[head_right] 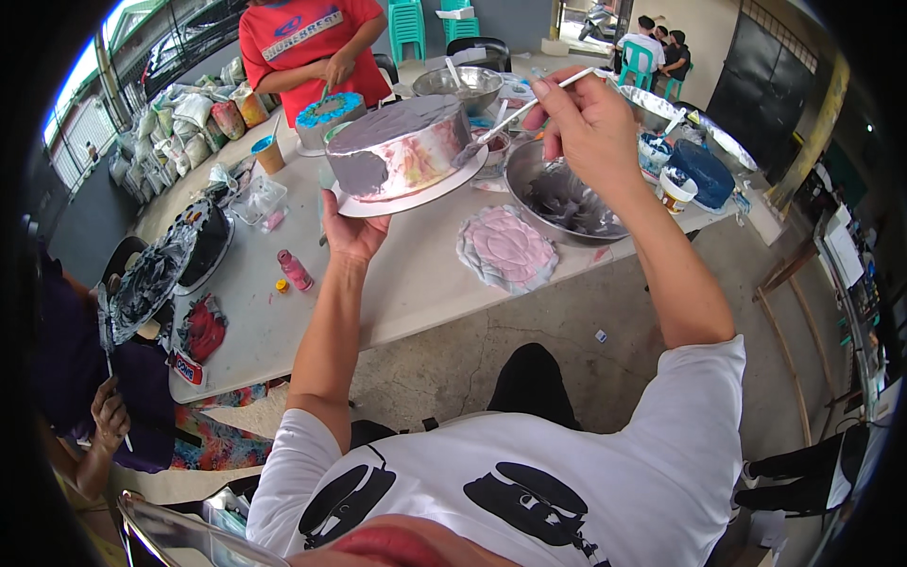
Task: The person applies grey icing to the top and sides of a cake using a spatula while holding the cake base by hand. They repeatedly scoop icing from a metal bowl and smooth it over the cake surface until it is covered.
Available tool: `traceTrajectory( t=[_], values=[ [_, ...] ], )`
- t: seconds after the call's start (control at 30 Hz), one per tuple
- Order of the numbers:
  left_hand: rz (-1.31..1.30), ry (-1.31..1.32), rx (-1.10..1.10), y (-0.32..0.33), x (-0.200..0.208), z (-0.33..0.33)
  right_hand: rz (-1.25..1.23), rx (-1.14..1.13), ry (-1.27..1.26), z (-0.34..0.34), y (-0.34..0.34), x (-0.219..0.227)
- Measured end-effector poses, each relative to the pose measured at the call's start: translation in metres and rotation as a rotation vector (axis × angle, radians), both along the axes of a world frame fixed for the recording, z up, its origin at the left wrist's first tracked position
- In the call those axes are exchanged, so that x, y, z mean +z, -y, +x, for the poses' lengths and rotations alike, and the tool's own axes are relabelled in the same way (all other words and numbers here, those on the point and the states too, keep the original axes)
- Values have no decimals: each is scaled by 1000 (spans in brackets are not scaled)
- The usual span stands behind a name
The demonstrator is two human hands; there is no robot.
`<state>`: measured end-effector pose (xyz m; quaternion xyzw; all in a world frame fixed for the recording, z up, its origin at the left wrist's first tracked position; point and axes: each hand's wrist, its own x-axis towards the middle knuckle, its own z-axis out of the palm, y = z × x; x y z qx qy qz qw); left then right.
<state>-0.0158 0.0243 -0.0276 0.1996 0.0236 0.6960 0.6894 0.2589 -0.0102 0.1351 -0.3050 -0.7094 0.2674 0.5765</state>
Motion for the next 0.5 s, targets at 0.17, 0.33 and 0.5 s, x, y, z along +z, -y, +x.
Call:
traceTrajectory(
  t=[0.17, 0.33, 0.5],
  values=[
    [1, -27, -1, 2, 3, 2, 22, 38, 60, -16, -5, 8],
    [26, -59, -21, 0, 0, -1, 111, 15, 220, -28, -17, 21],
    [-40, -92, -17, 8, 10, 7, 115, -56, 322, -41, -21, 34]
  ],
)
